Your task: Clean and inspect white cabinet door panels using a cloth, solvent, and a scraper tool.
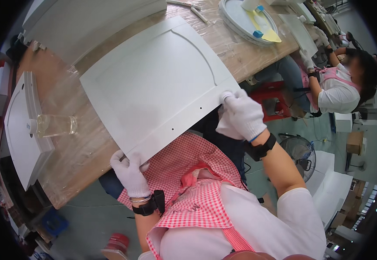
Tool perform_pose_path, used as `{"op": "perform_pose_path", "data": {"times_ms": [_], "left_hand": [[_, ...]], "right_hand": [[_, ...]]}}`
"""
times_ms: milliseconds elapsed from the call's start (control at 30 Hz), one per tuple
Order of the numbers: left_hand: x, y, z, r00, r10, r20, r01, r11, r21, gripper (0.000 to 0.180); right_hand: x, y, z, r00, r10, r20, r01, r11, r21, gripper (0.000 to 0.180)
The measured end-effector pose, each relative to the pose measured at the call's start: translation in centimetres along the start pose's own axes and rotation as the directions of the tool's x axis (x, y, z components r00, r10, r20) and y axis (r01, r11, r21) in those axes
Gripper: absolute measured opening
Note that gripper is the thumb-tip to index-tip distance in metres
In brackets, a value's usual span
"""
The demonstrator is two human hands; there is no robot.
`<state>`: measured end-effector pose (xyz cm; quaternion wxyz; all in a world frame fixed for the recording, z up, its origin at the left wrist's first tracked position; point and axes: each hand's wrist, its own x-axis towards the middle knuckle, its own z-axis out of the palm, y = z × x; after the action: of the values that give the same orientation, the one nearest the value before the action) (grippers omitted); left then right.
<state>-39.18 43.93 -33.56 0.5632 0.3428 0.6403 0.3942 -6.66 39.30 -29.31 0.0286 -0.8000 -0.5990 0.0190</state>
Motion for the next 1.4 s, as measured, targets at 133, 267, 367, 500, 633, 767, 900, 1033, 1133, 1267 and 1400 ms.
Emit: {"op": "perform_pose_path", "data": {"times_ms": [133,267,367,500,633,767,900,1033,1133,1267,1400], "left_hand": [[0.3,-0.3,0.1,1.000,-0.004,-0.006,0.004,1.000,0.010,0.042],[-0.1,-0.4,-0.6,0.999,0.009,-0.044,-0.008,1.000,0.022,0.038],[-0.9,-0.3,-1.6,0.999,-0.010,-0.048,0.008,0.999,-0.035,0.037],[-0.8,-2.1,-2.4,0.981,-0.186,0.053,0.193,0.964,-0.181,0.034],[-0.6,-1.6,-1.4,0.931,-0.174,0.321,0.315,0.829,-0.463,0.036],[0.3,-3.2,-3.5,0.903,-0.129,0.411,0.365,0.734,-0.572,0.040],[0.8,-2.9,-3.0,0.857,-0.132,0.497,0.444,0.677,-0.586,0.040],[1.0,-3.1,-3.8,0.826,-0.144,0.546,0.489,0.664,-0.565,0.041],[0.9,-2.5,-3.7,0.824,-0.159,0.543,0.486,0.691,-0.535,0.036],[1.4,-1.8,-3.4,0.809,-0.208,0.549,0.482,0.770,-0.419,0.030],[1.9,-1.4,-3.5,0.807,-0.237,0.542,0.459,0.828,-0.322,0.030]], "right_hand": [[0.3,0.0,-0.4,0.997,0.024,0.073,-0.024,1.000,0.002,0.016],[-0.1,0.8,0.0,0.996,-0.090,0.006,0.090,0.995,0.051,0.016],[3.0,3.6,-0.9,0.999,-0.031,0.031,0.033,0.998,-0.050,0.022],[1.2,-3.8,1.5,0.968,-0.244,0.058,0.248,0.965,-0.086,0.027],[0.0,-16.7,3.9,0.839,-0.533,0.113,0.476,0.818,0.321,0.030],[0.1,-17.2,2.0,0.784,-0.604,0.145,0.566,0.791,0.234,0.028],[-0.6,-15.7,1.3,0.785,-0.587,0.197,0.588,0.807,0.063,0.025],[0.1,-21.7,1.1,0.794,-0.596,0.123,0.582,0.802,0.131,0.025],[-0.6,-20.8,0.8,0.804,-0.503,0.316,0.475,0.864,0.167,0.023],[0.2,-20.3,1.6,0.817,-0.487,0.309,0.474,0.872,0.122,0.021],[6.8,-23.5,2.4,0.870,-0.478,0.116,0.447,0.867,0.220,0.029]]}}
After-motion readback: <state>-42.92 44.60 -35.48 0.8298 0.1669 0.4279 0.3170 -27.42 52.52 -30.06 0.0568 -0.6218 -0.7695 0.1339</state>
